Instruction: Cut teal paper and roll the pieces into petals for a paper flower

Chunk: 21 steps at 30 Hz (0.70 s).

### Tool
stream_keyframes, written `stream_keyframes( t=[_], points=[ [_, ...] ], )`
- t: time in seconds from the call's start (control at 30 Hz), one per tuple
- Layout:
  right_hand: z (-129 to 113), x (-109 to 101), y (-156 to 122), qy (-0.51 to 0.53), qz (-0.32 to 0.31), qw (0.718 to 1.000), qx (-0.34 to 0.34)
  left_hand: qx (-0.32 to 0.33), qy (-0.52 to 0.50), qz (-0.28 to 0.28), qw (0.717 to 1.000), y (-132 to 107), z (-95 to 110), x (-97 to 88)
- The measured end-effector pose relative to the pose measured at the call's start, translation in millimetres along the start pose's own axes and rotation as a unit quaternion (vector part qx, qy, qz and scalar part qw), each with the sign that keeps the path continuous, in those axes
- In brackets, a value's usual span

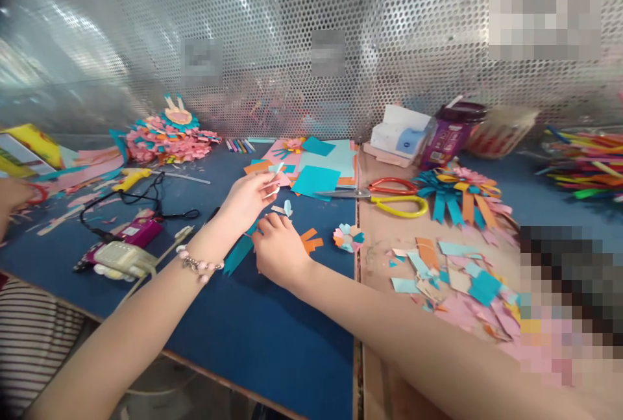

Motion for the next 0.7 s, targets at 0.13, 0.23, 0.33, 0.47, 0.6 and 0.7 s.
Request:
stream_keyframes(
  t=[0.13,0.23,0.33,0.47,0.6,0.7],
  points=[
    [3.4,-5.2,0.2,0.016,0.019,0.999,0.023,-0.025,-0.009,0.013,1.0,3.5,-12.0,0.2],
    [5.7,-6.4,-0.5,0.032,0.028,0.999,0.027,-0.028,-0.015,0.024,0.999,6.9,-13.7,-2.9],
    [10.6,-8.8,-1.3,0.051,0.046,0.997,0.041,-0.028,-0.022,0.034,0.999,9.5,-11.3,-8.3],
    [17.7,-13.5,-1.0,0.08,0.076,0.992,0.069,-0.042,-0.032,0.045,0.998,12.3,-11.9,-15.2],
    [18.0,-14.1,0.7,0.109,0.077,0.989,0.063,-0.034,-0.038,0.06,0.997,14.8,-11.5,-19.8],
    [16.6,-13.5,0.7,0.122,0.068,0.989,0.049,-0.028,-0.032,0.059,0.997,15.7,-11.9,-18.8]
  ],
)
Point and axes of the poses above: each hand's wrist, its own y-axis towards the middle knuckle, its own x-axis out of the palm, z = x × y, the point moved 8 cm from there along y, towards the middle knuckle, and after that the axes turned 12 degrees about y, right-handed, at the moved point
